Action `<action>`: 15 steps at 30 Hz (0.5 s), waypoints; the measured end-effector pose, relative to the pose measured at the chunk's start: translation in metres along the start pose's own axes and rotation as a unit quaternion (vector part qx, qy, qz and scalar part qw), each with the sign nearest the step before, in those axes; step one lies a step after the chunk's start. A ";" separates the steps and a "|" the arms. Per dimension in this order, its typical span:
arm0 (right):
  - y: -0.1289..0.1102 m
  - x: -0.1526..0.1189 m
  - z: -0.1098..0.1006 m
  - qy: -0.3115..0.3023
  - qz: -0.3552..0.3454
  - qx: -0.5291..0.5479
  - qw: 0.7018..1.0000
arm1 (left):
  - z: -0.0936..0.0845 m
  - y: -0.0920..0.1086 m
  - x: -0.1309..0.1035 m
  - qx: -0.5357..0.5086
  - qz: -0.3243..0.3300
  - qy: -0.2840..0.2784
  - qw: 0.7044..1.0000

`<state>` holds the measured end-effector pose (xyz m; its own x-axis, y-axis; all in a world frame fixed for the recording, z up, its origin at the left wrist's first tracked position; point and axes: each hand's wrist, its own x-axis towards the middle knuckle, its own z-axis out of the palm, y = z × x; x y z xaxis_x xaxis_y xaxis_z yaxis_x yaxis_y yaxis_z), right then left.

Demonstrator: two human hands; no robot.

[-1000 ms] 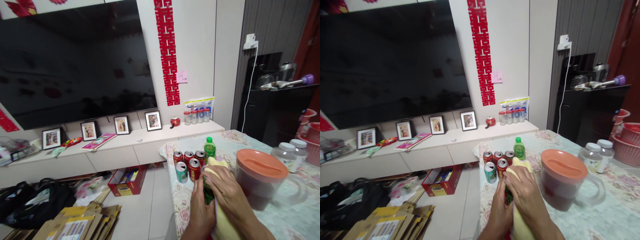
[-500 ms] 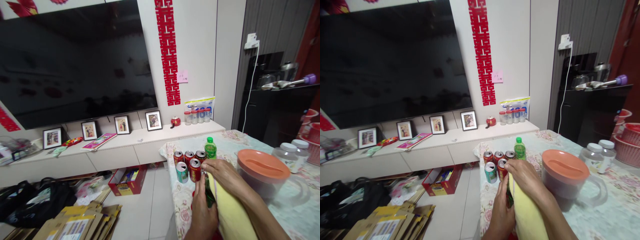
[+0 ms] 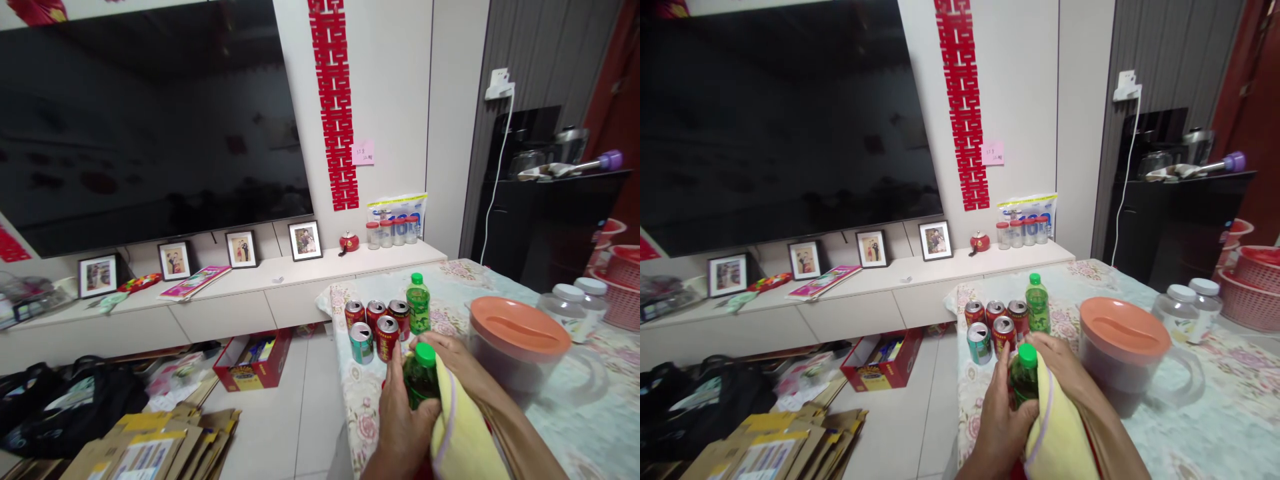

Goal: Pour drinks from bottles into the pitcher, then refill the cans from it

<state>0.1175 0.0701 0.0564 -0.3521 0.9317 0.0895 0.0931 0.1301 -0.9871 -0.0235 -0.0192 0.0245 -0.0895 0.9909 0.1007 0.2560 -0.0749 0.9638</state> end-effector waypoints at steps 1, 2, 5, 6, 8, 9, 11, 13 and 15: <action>0.009 -0.003 0.000 0.006 0.007 0.012 1.000 | 0.000 0.000 0.000 -0.015 -0.008 0.000 1.000; 0.019 -0.006 0.001 0.014 0.013 0.022 1.000 | 0.000 0.000 0.000 -0.027 -0.018 -0.001 0.999; 0.047 -0.012 0.006 0.036 0.021 0.025 0.999 | 0.000 0.005 0.000 -0.029 -0.026 0.001 0.999; 0.056 -0.014 0.008 0.042 0.023 0.021 0.999 | -0.001 0.008 0.000 -0.019 -0.018 0.001 1.000; 0.070 -0.018 0.012 0.058 0.026 0.009 0.998 | -0.001 0.011 0.000 0.004 0.003 -0.002 1.000; 0.075 -0.020 0.013 0.066 0.027 0.000 0.997 | -0.002 0.013 0.000 0.012 0.012 -0.005 1.000; 0.082 -0.024 0.014 0.085 0.030 -0.026 0.996 | -0.002 0.014 0.000 0.012 0.019 -0.007 1.000; 0.086 -0.027 0.013 0.113 0.036 -0.059 0.991 | -0.003 0.013 0.000 0.005 0.023 -0.008 1.000; 0.087 -0.031 0.012 0.149 0.042 -0.091 0.984 | -0.003 0.013 0.000 0.001 0.022 -0.008 1.000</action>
<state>0.1254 0.0488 -0.0343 -0.0496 0.9963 0.0701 0.2850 0.0814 -0.9551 -0.0232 -0.0207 0.0376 -0.0636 0.9882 0.1393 0.2606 -0.1183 0.9582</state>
